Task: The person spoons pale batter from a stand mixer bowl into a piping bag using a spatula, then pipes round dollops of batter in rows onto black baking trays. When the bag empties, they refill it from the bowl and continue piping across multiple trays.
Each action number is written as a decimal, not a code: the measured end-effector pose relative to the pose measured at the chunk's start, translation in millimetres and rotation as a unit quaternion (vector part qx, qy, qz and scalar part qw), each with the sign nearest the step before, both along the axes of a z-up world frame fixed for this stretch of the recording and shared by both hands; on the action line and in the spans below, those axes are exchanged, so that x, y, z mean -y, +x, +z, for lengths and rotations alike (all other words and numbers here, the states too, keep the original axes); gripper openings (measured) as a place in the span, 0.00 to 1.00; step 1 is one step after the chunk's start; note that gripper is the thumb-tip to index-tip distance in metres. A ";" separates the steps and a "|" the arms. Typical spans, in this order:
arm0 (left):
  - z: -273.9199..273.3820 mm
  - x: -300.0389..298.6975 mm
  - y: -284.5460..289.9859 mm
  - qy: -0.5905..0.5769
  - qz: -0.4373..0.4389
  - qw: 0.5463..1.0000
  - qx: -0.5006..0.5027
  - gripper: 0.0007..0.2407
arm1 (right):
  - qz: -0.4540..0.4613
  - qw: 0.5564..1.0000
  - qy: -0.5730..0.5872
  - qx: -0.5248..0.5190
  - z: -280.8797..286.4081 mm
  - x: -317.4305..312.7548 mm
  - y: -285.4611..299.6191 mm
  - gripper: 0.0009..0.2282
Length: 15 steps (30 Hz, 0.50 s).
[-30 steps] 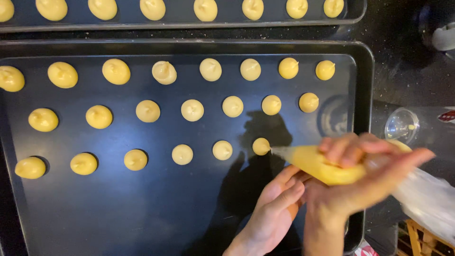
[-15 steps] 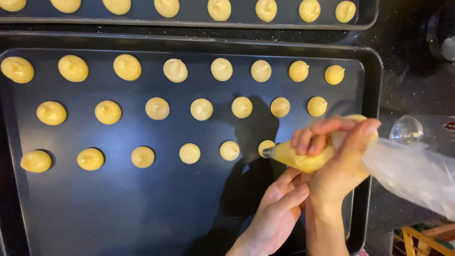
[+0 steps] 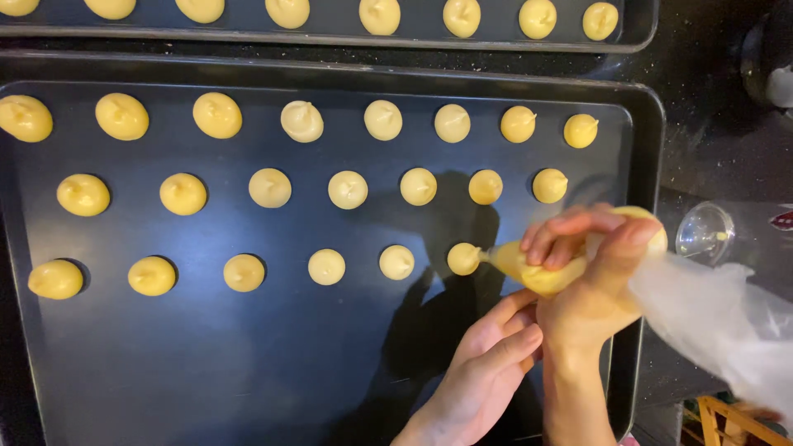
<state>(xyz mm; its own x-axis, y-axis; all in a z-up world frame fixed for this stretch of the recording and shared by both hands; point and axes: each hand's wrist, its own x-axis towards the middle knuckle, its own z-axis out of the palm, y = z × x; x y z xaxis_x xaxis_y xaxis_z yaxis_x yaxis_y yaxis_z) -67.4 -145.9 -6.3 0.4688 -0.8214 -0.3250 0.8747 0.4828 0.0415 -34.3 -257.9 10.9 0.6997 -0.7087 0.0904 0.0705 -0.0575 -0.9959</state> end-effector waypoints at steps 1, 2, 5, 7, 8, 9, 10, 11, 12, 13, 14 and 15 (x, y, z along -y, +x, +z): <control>1.7 -0.6 0.9 0.001 -0.001 1.000 -0.004 0.30 | 0.015 1.000 0.002 -0.011 0.7 -1.2 -4.4 0.30; 3.3 -0.9 2.5 0.002 -0.002 1.000 -0.008 0.31 | 0.031 0.999 0.003 -0.021 1.4 -2.2 -7.9 0.31; -1.5 0.2 -4.6 -0.009 0.006 1.000 -0.019 0.32 | 0.052 0.997 -0.037 -0.047 12.1 -12.7 -9.7 0.31; -1.9 -1.6 -3.5 -0.015 0.011 1.000 -0.018 0.32 | 0.075 0.996 0.001 -0.044 12.8 -13.8 -12.3 0.30; -2.0 -2.8 -4.2 -0.022 0.013 0.999 -0.020 0.32 | 0.096 0.994 0.039 -0.042 13.2 -14.6 -14.9 0.30; -1.6 -3.8 -3.8 -0.021 0.014 0.999 -0.020 0.32 | 0.097 0.994 0.040 -0.043 14.1 -16.1 -10.4 0.30; -0.9 -4.1 -3.4 -0.021 0.013 1.000 -0.016 0.32 | 0.092 0.993 0.060 -0.038 15.5 -16.9 -6.0 0.29; 0.1 -4.3 -3.0 -0.020 0.012 1.000 -0.012 0.32 | 0.087 0.992 0.080 -0.034 17.2 -17.6 -1.5 0.28; 0.0 -4.4 -2.7 -0.020 0.012 1.000 -0.012 0.32 | 0.087 0.992 0.079 -0.034 15.8 -18.1 5.2 0.28; 0.1 -4.4 -2.4 -0.023 0.017 1.000 -0.007 0.32 | 0.077 0.995 0.060 -0.036 14.7 -18.5 11.8 0.29; 0.4 -4.6 -2.0 -0.024 0.021 0.999 -0.003 0.32 | 0.066 0.996 0.041 -0.037 13.8 -19.1 18.7 0.29; 1.6 -4.9 -1.0 -0.024 0.021 0.999 -0.003 0.32 | 0.066 0.996 0.041 -0.037 14.4 -18.8 22.1 0.29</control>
